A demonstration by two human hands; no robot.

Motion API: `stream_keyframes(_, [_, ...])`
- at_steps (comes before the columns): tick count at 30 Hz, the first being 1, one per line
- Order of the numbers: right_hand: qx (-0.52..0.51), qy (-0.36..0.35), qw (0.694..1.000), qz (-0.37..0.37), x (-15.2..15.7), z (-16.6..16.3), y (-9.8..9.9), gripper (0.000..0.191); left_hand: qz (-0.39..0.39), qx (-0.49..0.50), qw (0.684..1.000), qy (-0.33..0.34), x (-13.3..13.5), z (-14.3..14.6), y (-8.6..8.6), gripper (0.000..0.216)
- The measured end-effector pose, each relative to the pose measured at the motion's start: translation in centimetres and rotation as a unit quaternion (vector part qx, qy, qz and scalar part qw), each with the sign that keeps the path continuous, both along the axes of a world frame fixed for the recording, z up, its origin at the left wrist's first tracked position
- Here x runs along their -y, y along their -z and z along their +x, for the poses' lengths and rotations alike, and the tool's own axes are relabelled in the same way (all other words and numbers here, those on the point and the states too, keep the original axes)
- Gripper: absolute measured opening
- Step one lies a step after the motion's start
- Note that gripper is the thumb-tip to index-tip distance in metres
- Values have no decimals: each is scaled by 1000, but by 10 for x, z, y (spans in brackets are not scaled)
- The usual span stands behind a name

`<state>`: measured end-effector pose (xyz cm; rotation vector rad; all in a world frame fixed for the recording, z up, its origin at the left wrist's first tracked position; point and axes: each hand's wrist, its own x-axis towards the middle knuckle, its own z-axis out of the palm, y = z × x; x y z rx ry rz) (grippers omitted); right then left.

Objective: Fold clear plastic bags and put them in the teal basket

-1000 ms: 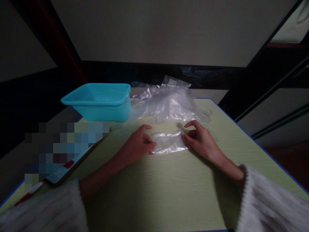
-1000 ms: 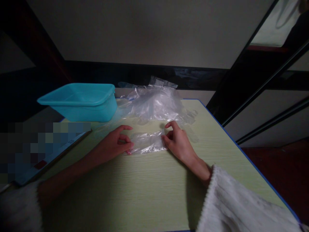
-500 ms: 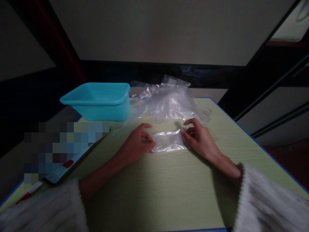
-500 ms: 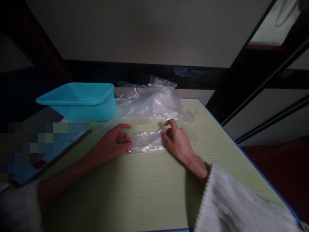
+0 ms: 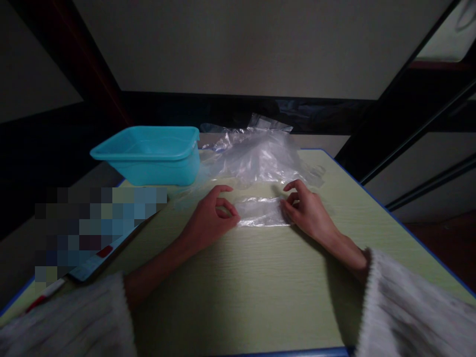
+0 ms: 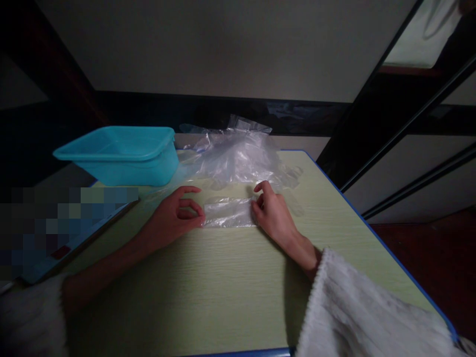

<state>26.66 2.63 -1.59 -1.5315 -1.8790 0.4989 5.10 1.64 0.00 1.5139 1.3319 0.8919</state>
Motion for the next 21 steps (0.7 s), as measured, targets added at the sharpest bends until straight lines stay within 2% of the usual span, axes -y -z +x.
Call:
stream_keyframes(8, [49,17,998,22,0,-2,-2,19,43,-13,999,1,-2,-2,6,54])
stream_keyframes(21, [185,37,981,42,3,-4,-1,26,54,-27,998,-17,-7,-6,8,52])
